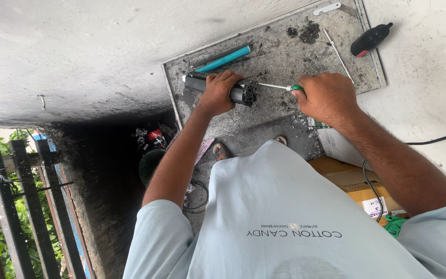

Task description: The person disassembles a printer toner cartridge on a concrete ledge using a screwdriver and a small metal tool. They remove the blue drum, open the casing, and manipulate internal components before reassembling the cartridge and placing it into a green bucket.

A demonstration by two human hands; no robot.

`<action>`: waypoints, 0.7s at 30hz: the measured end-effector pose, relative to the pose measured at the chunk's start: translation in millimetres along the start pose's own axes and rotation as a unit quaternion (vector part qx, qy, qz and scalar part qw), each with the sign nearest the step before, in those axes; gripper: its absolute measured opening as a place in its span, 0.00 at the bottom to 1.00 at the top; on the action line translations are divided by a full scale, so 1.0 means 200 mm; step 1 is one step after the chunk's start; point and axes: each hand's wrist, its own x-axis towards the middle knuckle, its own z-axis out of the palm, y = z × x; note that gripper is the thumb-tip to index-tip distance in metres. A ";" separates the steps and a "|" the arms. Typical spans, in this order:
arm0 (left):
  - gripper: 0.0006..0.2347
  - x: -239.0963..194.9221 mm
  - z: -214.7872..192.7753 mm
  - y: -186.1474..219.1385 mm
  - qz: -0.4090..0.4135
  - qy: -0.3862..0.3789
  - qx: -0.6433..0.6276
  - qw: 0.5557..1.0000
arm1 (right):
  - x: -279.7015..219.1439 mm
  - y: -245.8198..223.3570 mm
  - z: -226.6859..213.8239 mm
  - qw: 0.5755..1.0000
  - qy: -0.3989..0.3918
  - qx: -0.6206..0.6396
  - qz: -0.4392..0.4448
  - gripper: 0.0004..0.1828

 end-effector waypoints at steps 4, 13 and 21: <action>0.36 0.00 0.00 0.01 -0.008 -0.011 -0.001 1.000 | -0.02 0.00 -0.02 0.988 0.136 0.026 -0.068 0.10; 0.30 0.00 0.21 0.13 0.018 -0.086 0.125 0.988 | 0.00 0.38 0.32 0.952 -0.091 0.270 0.114 0.13; 0.23 -0.09 0.42 0.21 0.101 -0.195 0.224 0.949 | 0.20 0.55 1.12 0.863 0.034 0.452 0.223 0.22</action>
